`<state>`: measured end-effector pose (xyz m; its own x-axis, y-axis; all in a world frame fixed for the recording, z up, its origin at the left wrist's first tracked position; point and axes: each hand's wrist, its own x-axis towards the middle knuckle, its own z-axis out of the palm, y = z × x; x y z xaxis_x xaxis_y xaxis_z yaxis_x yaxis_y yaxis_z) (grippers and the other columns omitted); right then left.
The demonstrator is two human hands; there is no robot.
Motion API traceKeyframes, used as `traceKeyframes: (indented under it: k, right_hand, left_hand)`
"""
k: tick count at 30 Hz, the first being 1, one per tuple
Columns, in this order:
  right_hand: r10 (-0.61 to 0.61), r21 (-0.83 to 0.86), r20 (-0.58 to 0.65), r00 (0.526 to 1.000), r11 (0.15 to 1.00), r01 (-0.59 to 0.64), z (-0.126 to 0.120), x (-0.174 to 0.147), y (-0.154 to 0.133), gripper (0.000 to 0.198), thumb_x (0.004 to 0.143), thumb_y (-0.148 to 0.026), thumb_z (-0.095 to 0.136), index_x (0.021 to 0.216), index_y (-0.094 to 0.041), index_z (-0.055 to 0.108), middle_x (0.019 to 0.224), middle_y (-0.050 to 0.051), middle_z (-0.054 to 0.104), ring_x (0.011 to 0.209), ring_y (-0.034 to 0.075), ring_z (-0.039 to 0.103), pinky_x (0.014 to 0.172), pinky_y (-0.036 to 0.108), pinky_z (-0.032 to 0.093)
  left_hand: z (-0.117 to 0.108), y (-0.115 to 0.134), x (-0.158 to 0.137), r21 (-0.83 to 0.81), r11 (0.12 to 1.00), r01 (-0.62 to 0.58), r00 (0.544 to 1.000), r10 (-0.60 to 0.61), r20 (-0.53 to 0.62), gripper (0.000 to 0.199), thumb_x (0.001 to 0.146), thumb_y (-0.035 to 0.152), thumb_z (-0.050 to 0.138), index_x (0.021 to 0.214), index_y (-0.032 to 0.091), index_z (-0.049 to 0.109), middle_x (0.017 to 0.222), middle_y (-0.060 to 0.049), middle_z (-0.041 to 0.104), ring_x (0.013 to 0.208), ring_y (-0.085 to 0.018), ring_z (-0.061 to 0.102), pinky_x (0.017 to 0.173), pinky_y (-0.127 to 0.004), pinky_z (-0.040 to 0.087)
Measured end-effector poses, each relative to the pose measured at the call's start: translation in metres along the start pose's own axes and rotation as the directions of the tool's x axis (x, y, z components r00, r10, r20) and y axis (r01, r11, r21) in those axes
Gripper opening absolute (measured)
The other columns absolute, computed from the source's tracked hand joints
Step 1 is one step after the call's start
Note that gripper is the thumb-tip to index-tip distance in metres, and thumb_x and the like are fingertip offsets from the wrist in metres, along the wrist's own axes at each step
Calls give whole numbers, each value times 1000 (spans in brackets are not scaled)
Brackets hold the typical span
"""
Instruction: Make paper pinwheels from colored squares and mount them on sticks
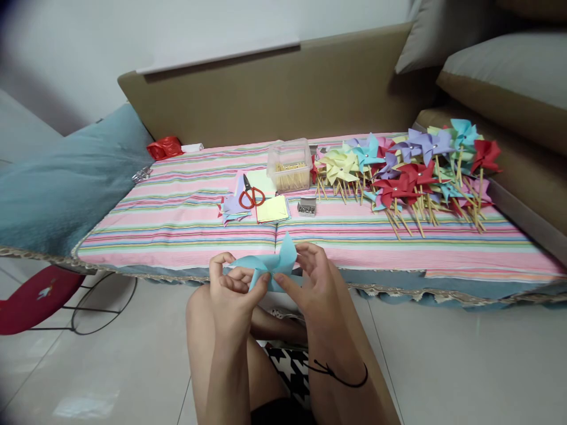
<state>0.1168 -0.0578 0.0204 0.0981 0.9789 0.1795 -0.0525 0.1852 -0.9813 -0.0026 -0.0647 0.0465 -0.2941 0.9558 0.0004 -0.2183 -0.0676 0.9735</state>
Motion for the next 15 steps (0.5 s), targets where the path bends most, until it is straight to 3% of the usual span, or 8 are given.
traceKeyframes:
  k: [3,5,11,15]
  right_hand:
    - [158,175,7,987,972,-157,3,-1,-7,57,68,-35,75,116,-27,44,108,9,68,100,24,64,78,37,54]
    - [202,211,28,979,956,-203,4,-3,-13,61,67,-36,74,119,-27,42,101,8,71,93,24,66,75,37,55]
    - [220,268,-24,975,941,-206,4,-6,-17,68,66,-30,77,123,-25,42,85,2,73,77,19,67,68,32,54]
    - [193,219,-80,978,961,-172,5,-8,-17,72,64,-28,79,125,-25,42,79,-1,72,72,17,67,65,29,53]
  left_hand:
    - [-1,1,0,-6,1000,6,1000,-6,17,53,61,12,73,89,25,30,53,11,61,48,-7,59,53,-15,44]
    - [-1,2,-1,4,1000,12,999,-12,31,52,61,11,72,89,25,30,53,12,60,48,-7,57,52,-14,43]
    - [-2,6,-3,29,999,26,997,-28,77,51,64,10,70,91,25,29,56,11,63,49,-6,56,55,-15,44]
    - [-4,9,-4,65,997,43,996,-48,80,51,66,10,70,93,25,30,58,10,65,48,-6,55,54,-15,44]
